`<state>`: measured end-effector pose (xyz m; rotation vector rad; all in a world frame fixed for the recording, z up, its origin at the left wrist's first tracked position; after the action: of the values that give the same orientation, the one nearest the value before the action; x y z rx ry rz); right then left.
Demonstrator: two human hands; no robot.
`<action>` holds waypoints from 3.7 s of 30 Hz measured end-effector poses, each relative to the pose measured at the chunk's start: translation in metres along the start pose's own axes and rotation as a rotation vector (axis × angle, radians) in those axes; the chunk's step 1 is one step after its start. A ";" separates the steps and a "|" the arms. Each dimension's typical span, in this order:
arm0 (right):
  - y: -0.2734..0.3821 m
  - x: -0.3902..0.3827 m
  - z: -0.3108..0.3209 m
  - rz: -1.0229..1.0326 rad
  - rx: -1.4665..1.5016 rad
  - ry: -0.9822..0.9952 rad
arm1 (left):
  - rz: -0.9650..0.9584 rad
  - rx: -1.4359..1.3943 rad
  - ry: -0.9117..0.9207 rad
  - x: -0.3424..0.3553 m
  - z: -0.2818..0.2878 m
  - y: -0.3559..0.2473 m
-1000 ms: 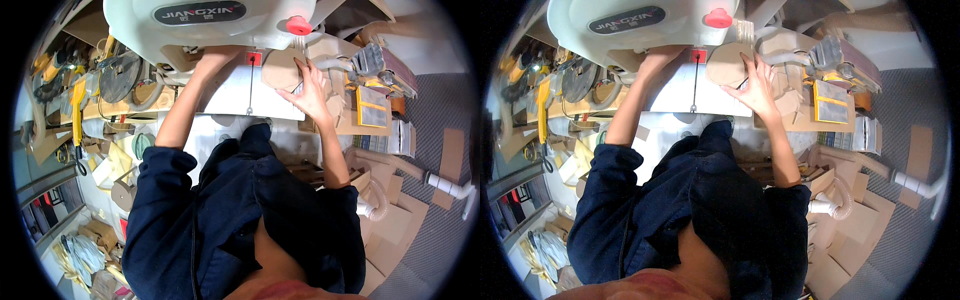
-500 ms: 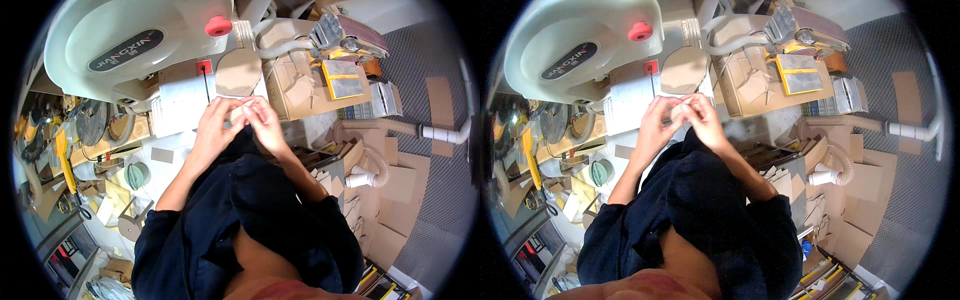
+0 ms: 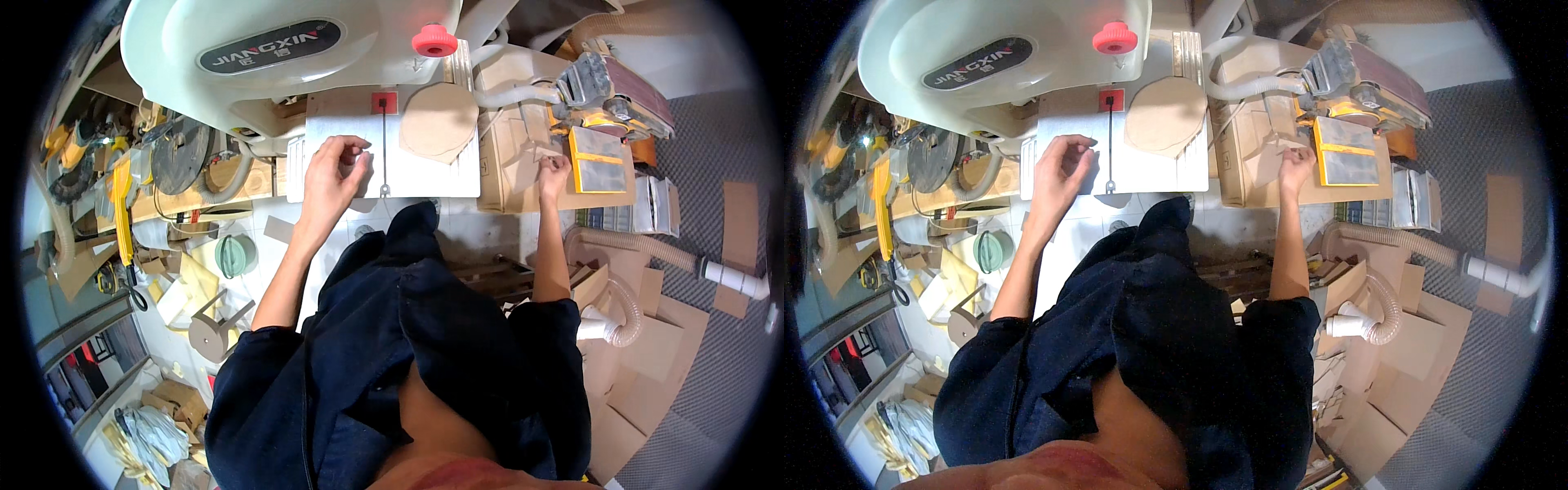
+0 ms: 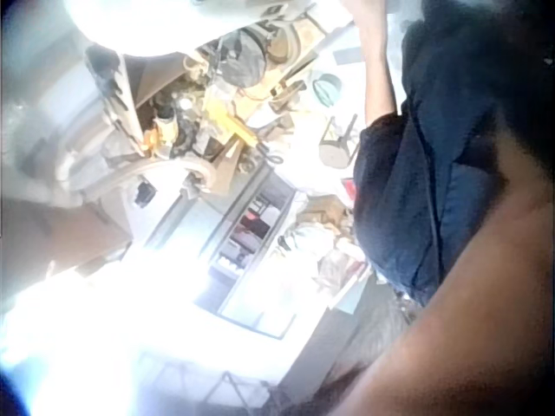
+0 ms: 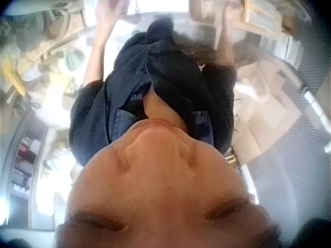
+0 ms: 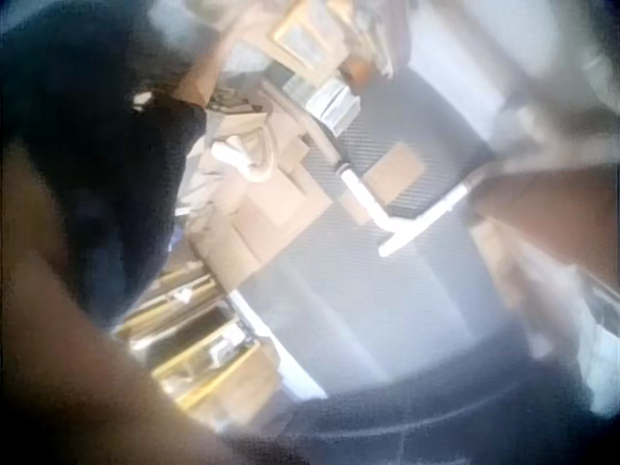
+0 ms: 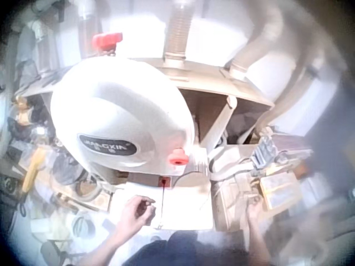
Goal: The person uses a bandsaw to cut a curved shape out of a piece of light-colored wood. They guide the wood along a marked line with both hands, carefully maneuvering it through the blade to create a smooth, rounded edge.
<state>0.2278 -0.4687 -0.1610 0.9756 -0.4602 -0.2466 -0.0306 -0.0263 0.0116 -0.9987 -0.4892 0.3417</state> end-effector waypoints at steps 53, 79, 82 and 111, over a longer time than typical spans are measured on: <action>0.270 -0.145 -0.067 0.913 -0.107 0.718 | -0.086 0.142 -0.134 0.001 -0.007 0.013; 0.265 -0.142 -0.072 0.943 -0.119 0.694 | -0.117 0.189 -0.135 0.001 -0.008 0.015; 0.265 -0.142 -0.072 0.946 -0.114 0.695 | -0.120 0.189 -0.139 0.001 -0.008 0.015; 0.263 -0.139 -0.075 0.929 -0.121 0.706 | -0.125 0.171 -0.152 0.000 -0.008 0.014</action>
<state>0.1412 -0.2147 -0.0126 0.5886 -0.1992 0.8755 -0.0267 -0.0253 -0.0039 -0.7762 -0.6464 0.3432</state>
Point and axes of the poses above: each hand's wrist, its own x-axis towards the middle knuckle, its own z-axis out of the back of the hand, y = z × x, the point moved 2 cm from there along x, towards the middle knuckle, and after that the axes turned 7 degrees about -y, right-handed, at the moved point
